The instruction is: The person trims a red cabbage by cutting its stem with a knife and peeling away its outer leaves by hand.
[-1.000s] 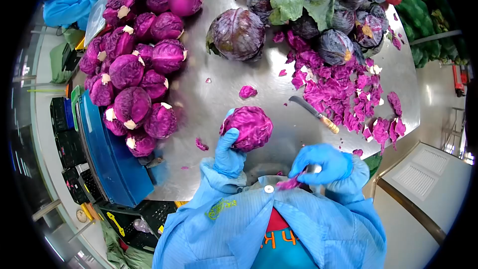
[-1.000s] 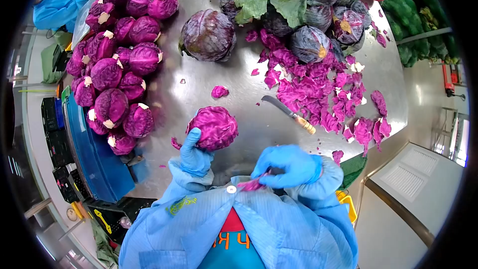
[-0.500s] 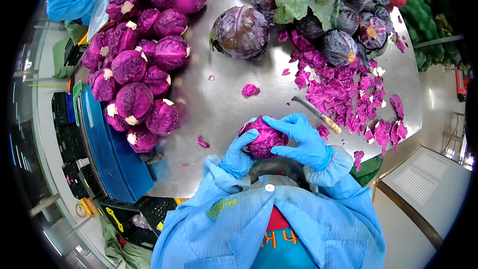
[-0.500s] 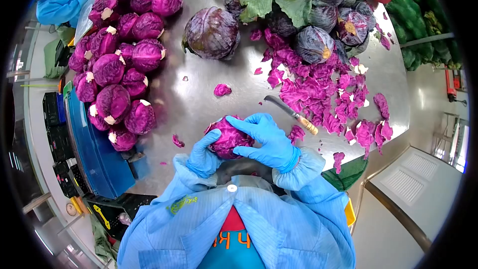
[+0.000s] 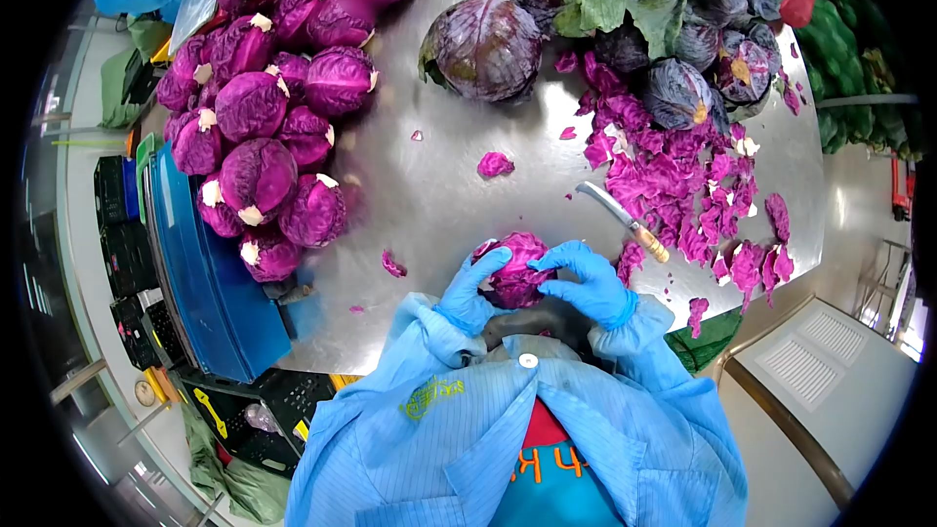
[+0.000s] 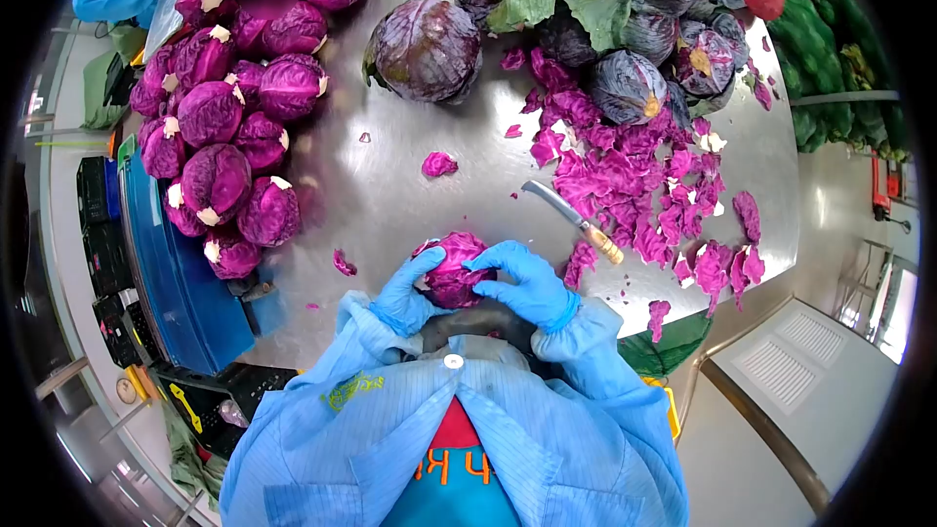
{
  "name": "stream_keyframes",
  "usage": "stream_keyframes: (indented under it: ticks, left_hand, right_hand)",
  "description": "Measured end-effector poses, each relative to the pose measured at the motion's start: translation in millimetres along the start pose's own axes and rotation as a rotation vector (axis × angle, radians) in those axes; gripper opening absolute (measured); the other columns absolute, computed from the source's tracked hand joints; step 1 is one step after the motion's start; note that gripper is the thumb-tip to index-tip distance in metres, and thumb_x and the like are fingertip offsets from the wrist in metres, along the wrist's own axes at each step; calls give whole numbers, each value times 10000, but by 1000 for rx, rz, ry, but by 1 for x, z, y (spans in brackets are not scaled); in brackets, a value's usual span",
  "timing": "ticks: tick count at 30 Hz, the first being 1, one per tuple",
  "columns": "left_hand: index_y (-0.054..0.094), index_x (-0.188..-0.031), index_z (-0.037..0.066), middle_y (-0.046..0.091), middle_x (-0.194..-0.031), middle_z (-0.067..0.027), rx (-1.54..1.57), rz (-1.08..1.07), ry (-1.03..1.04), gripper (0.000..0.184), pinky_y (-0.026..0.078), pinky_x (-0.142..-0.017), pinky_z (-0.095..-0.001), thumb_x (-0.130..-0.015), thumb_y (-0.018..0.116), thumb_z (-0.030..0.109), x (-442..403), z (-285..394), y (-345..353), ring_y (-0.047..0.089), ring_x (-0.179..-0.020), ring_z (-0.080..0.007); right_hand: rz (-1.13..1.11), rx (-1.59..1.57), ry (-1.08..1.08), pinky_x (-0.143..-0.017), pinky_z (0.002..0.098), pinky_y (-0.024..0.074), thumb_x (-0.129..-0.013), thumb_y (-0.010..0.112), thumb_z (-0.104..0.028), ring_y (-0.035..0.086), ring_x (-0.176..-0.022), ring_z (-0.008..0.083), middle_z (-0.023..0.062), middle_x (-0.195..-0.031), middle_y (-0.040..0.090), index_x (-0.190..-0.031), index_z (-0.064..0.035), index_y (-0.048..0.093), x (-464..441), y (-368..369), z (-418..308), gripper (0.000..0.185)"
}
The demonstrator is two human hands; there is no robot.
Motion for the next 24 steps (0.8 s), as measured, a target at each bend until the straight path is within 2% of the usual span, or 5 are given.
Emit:
stream_keyframes:
  ticks: [3,4,7,13,24]
  left_hand:
    - [218,-1476,79,521,-1327,-133,-494,32,23,979,501,-974,-454,-738,849,202,2,4,-8,558,-1195,-247]
    - [38,-1491,19,492,-1355,-142,-726,-58,334,1225,448,-1029,-399,-656,909,231,-2,16,1,522,-1221,-228]
    - [264,-1437,-21,517,-1328,-133,-1112,79,643,1082,436,-1048,-369,-599,928,144,-7,30,-1,532,-1202,-219]
    - [432,-1334,8,581,-1249,-97,-702,-13,530,893,467,-1016,-360,-583,913,65,-4,31,6,561,-1165,-208]
    - [529,-1274,26,629,-1202,-82,-511,-130,318,774,499,-989,-374,-565,824,-73,0,26,28,602,-1119,-212]
  right_hand:
    - [25,-332,160,-893,314,517,-811,696,50,621,-1036,198,96,-1090,645,-1100,-4,655,0,-5,40,298]
    - [50,-396,185,-882,309,524,-815,687,57,627,-1026,195,98,-1082,653,-1096,2,656,-2,-9,49,287]
    - [151,-522,269,-802,288,541,-836,681,46,643,-925,153,97,-1049,691,-1068,13,673,-8,-18,53,234]
    - [250,-68,-11,-744,271,539,-810,703,50,646,-813,136,82,-959,698,-1004,2,707,-10,-29,10,200]
    - [257,-116,170,-712,285,520,-780,757,-21,631,-777,140,71,-869,690,-969,-36,749,-10,-37,0,190]
Point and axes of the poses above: each hand's wrist, its own x-axis away from the middle knuckle, its own y-axis out of the palm, z = x × y, the point moved 10 cm from there along -x, towards the middle knuckle
